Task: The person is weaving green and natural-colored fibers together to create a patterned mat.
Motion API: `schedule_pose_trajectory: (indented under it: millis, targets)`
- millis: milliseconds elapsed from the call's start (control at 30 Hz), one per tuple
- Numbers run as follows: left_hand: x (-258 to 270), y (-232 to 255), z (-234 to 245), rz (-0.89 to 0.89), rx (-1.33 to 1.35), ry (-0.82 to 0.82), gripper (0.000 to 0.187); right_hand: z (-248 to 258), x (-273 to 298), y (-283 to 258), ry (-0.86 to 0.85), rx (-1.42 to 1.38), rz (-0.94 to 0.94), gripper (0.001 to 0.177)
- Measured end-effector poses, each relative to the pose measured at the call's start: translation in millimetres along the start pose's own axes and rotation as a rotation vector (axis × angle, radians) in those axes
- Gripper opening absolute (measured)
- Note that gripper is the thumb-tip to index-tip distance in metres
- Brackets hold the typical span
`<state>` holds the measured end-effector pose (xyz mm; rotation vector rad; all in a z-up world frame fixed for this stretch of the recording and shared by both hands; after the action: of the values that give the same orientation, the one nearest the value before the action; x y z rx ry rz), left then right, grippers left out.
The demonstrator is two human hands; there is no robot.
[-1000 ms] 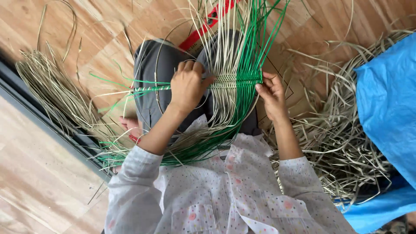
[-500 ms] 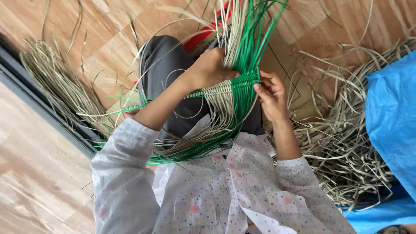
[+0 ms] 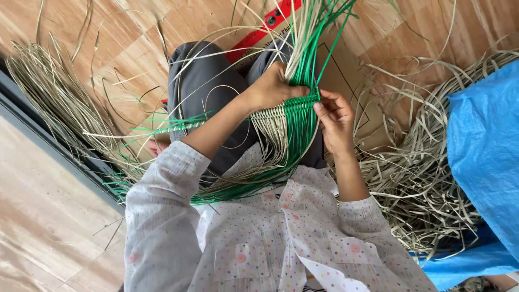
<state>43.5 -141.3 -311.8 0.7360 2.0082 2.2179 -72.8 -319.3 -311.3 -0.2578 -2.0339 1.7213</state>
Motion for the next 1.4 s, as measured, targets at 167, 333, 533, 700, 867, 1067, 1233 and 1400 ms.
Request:
schedule_pose_trajectory:
  millis: [167, 333, 533, 700, 867, 1067, 1233, 1400]
  targets:
    - [17.3, 34.7, 4.3, -0.056, 0.348, -0.038, 0.013, -1.2, -6.9, 2.9, -0.012, 0.065, 0.023, 0.03]
    - [-1.2, 9.5, 43.0, -0.104, 0.333, 0.166, 0.025, -6.9, -8.2, -7.5, -0.056, 0.106, 0.016, 0.026]
    - [-0.1, 30.7, 126.6, -0.341, 0.279, 0.627, 0.022, -2.8, -11.7, -6.1, -0.085, 0.193, 0.039, 0.025]
    - [74.1, 78.8, 130.6, -0.437, -0.639, 0.784, 0.018, 10.3, -15.2, 11.0, -0.079, 0.23, 0.001, 0.027]
    - [68.9, 39.4, 96.4, -0.293, -0.966, 0.21, 0.041, 6.9, -17.6, 22.7, -0.1, 0.002, -0.15, 0.03]
    - [67.7, 31.5, 88.6, -0.304, -1.023, 0.241, 0.009, 25.5, -23.0, 39.4, -0.037, 0.03, -0.085, 0.029]
    - [84.2, 26.1, 91.3, -0.247, -0.896, 0.329, 0.011, 24.9, -22.3, 38.9, -0.05, 0.047, -0.043, 0.028]
    - [102.2, 2.1, 92.2, -0.055, -0.439, 0.516, 0.043, 25.4, -23.2, 42.3, -0.054, 0.032, -0.026, 0.03]
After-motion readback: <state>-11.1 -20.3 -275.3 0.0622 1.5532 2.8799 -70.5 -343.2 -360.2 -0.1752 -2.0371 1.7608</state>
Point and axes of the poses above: each hand's wrist, its own x-axis away from the middle knuckle, its own z-axis out of the back of the hand, y = z × x, the point moved 4 cm from there along -x, towards the middle knuckle, and after that the axes turned 14 degrees about y, right-handed, at the moved point
